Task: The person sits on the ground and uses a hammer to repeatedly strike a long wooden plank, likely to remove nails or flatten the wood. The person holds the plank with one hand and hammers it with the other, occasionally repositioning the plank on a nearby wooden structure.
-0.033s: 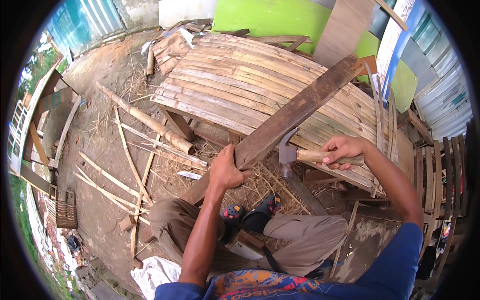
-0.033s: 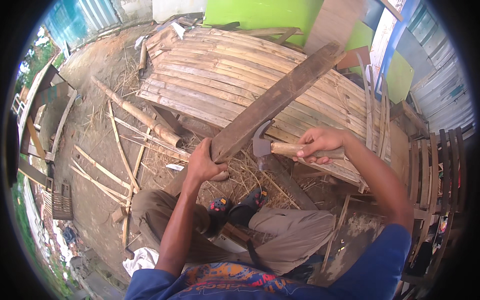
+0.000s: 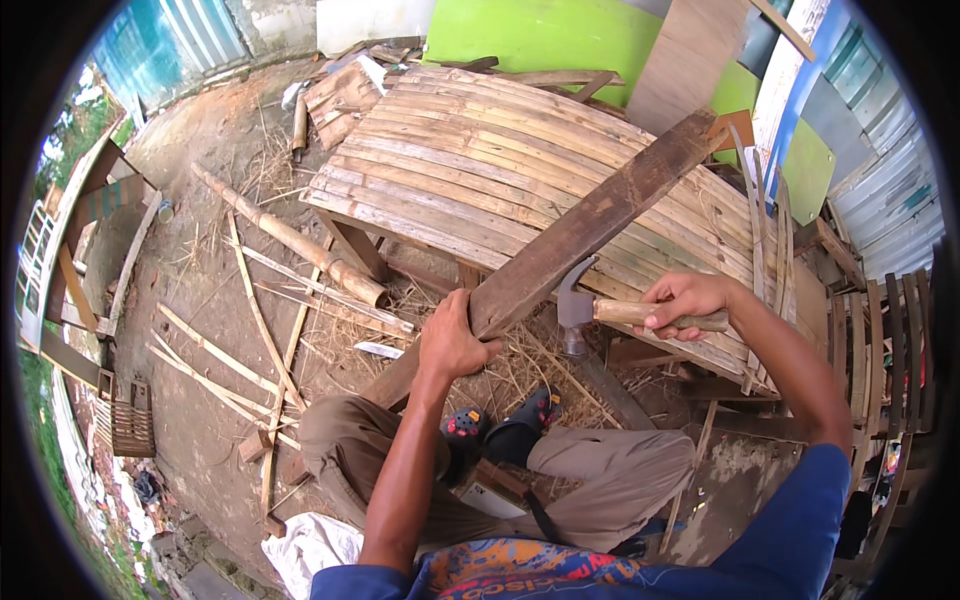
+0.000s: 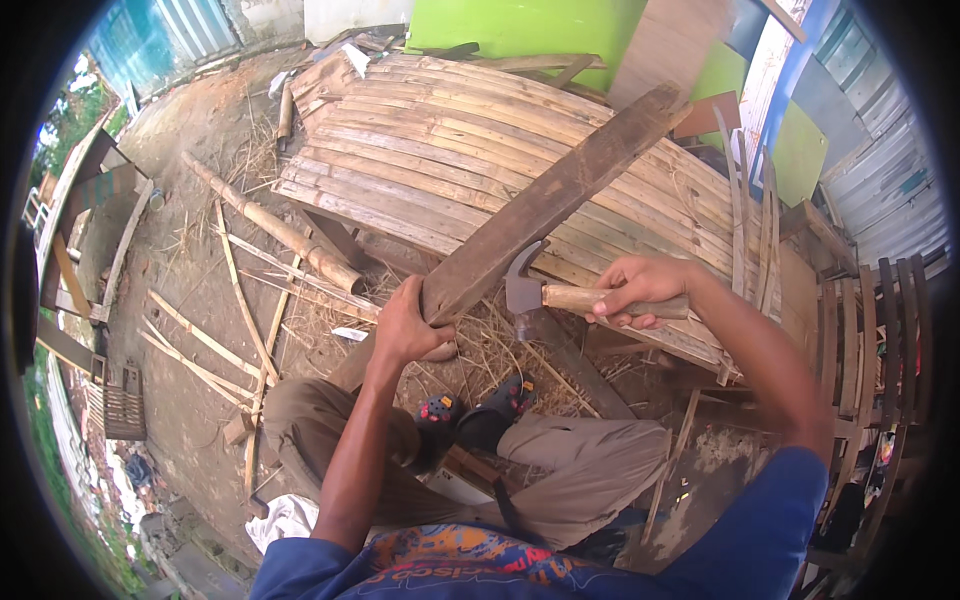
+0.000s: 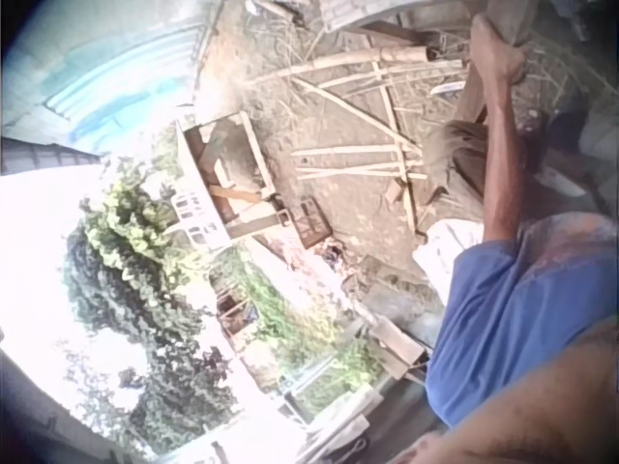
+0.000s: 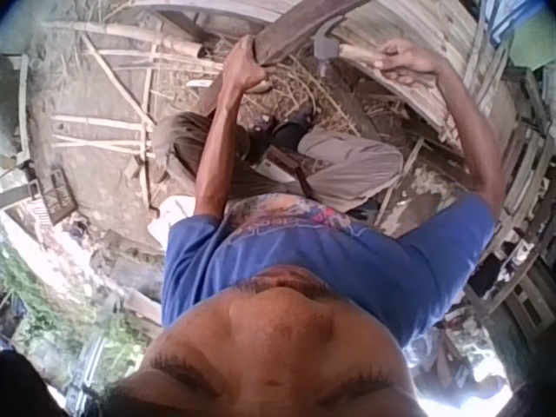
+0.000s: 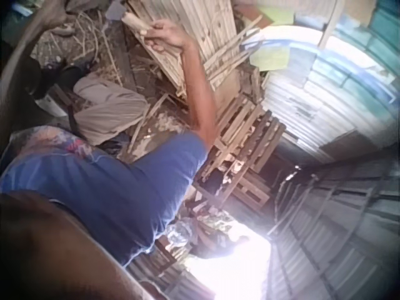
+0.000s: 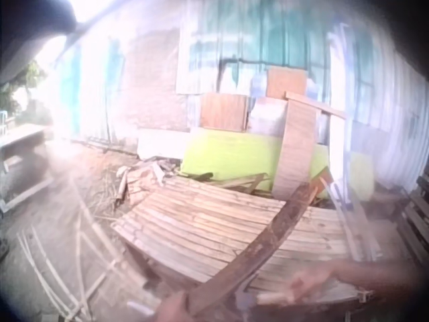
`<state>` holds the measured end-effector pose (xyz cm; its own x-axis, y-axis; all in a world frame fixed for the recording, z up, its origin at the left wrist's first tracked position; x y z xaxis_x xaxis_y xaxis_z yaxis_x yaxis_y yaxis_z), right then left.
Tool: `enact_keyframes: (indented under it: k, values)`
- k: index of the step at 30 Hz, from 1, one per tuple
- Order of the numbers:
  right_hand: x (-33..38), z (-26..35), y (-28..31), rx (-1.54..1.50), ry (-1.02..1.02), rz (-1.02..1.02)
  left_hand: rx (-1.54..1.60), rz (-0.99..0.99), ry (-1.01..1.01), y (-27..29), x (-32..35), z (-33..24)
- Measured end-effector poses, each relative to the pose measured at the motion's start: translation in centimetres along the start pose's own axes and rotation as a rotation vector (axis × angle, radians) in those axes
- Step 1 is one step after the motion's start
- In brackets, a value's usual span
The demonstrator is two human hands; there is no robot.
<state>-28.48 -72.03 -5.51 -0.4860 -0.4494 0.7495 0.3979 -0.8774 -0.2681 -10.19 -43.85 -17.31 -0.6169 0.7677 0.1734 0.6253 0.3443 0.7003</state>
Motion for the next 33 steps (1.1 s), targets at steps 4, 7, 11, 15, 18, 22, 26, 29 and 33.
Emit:
enact_keyframes:
  k: [4, 7, 11, 15, 18, 22, 26, 29, 33]
  values:
    - [-1.0, 2.4, -1.9, 0.870, -0.206, -0.242, -0.033, -0.020, 0.010, 0.1, 0.0, 0.1]
    - [-1.9, 2.4, -2.9, 0.854, -0.133, -0.344, -0.056, -0.033, 0.017, 0.6, -0.2, 0.1]
    - [-10.5, -5.6, -13.0, -0.060, 0.021, -0.344, -0.070, -0.088, -0.038, -0.3, -0.2, 0.1]
    - [-9.8, -7.1, -16.0, 0.175, 0.123, -0.433, -0.022, -0.047, -0.056, 0.1, -0.6, 0.1]
    - [-6.6, -6.5, -15.3, 0.055, 0.049, -0.488, -0.038, -0.044, -0.078, 0.6, -0.4, 0.1]
    - [-5.3, -7.9, -15.2, -0.228, 0.235, -0.686, 0.388, 0.152, -0.087, 1.3, -1.8, 1.2]
    - [-7.4, -9.5, -17.7, -0.339, 0.436, -0.915, 0.490, 0.535, -0.081, 2.3, -5.8, 4.8]
    - [-11.2, -11.8, -21.1, -0.395, 0.545, -1.070, 0.496, 0.631, -0.098, 2.5, -6.9, 6.2]
    - [-17.4, -16.2, -26.0, -0.672, 0.529, -1.034, 0.602, 0.703, -0.099, 1.8, -7.5, 7.0]
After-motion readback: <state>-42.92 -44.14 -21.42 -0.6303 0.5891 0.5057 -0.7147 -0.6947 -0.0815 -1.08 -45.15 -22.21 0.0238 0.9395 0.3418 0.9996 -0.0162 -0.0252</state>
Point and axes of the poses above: each hand's wrist, its own x-axis away from the middle knuckle, its own y-axis out of the back of the hand, z = x × y, the point moved 4 cm from there along -x, towards the middle knuckle, and after that the axes turned 10 degrees about z, right-handed, at the moved point
